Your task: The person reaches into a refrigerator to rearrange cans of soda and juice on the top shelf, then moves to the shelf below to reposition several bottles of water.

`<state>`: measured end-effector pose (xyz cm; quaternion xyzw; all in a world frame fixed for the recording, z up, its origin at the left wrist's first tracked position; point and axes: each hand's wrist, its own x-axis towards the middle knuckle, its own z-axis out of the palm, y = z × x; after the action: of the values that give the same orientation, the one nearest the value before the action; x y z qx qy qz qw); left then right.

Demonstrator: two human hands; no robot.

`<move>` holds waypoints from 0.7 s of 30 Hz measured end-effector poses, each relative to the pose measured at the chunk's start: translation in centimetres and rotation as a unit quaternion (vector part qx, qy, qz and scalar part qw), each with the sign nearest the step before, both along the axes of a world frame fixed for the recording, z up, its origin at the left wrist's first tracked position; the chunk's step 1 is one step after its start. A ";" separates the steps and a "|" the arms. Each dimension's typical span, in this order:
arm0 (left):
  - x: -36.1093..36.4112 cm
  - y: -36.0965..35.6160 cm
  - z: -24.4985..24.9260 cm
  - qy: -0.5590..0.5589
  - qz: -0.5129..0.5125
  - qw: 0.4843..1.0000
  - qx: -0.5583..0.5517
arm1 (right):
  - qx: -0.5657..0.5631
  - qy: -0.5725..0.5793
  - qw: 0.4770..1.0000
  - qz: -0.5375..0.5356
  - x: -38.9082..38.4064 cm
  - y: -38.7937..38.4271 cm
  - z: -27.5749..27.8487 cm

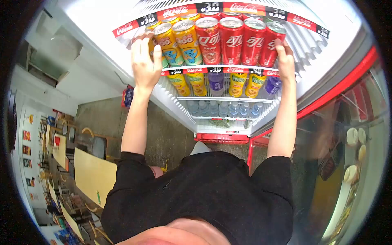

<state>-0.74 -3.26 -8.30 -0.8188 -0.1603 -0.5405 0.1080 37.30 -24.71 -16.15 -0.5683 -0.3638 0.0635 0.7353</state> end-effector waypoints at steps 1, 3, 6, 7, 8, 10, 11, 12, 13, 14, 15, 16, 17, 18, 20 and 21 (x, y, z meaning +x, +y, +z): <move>-0.2 -0.1 -0.2 -0.004 -0.001 1.000 -0.002 | 0.006 0.007 1.000 0.008 -1.2 -0.3 0.9; -0.2 -0.4 -0.6 -0.012 -0.010 1.000 -0.003 | 0.003 0.017 0.999 0.040 -1.1 -0.4 1.1; -0.6 -1.0 -1.7 -0.050 0.016 0.997 0.048 | 0.027 0.022 0.998 0.052 -0.5 0.0 0.6; -0.8 -1.4 -2.2 -0.049 0.005 0.998 0.044 | 0.035 0.021 0.998 0.055 -0.5 0.0 0.6; -1.2 -1.9 -2.9 -0.046 -0.005 0.998 0.038 | 0.027 0.024 0.998 0.048 -0.5 0.0 0.7; -1.6 -2.6 -4.7 -0.046 -0.033 0.998 0.015 | 0.023 0.029 0.998 0.050 -0.6 -0.2 0.7; -1.8 -2.9 -6.1 -0.036 -0.039 0.999 0.000 | 0.023 0.032 0.998 0.053 -0.7 -0.1 0.8; -2.0 -3.4 -7.4 -0.019 -0.029 0.999 -0.011 | 0.016 0.031 0.998 0.044 -1.1 -0.1 1.1; -2.2 -4.1 -8.6 0.000 -0.020 1.000 -0.023 | 0.014 0.023 0.999 0.047 -0.6 0.0 0.8; -2.1 -4.7 -9.6 0.024 0.003 0.999 -0.035 | 0.018 0.029 0.999 0.042 -0.6 0.0 0.4; -2.2 -4.8 -10.3 0.053 0.012 0.997 -0.060 | 0.022 0.031 0.999 0.037 -1.1 -0.1 1.0; -2.2 -4.8 -11.1 0.066 0.028 0.995 -0.066 | 0.022 0.035 0.999 0.032 -1.1 -0.2 1.1; -2.1 -4.9 -11.6 0.079 0.046 0.993 -0.073 | 0.021 0.039 0.999 0.028 -1.2 -0.3 1.1; -2.1 -5.1 -11.8 0.091 0.048 0.992 -0.074 | 0.021 0.042 0.999 0.027 -1.2 -0.2 1.1; -2.2 -5.0 -11.7 0.113 0.065 0.989 -0.072 | 0.026 0.035 0.999 0.020 1.4 0.2 -0.9; -2.0 -5.0 -11.9 0.113 0.069 0.988 -0.078 | 0.035 0.039 0.999 0.008 2.1 0.5 -1.6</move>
<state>-2.77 -8.28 -20.15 -0.8675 -0.2446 -0.4218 0.0984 39.44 -24.21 -17.76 -0.5365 -0.3413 0.0791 0.7677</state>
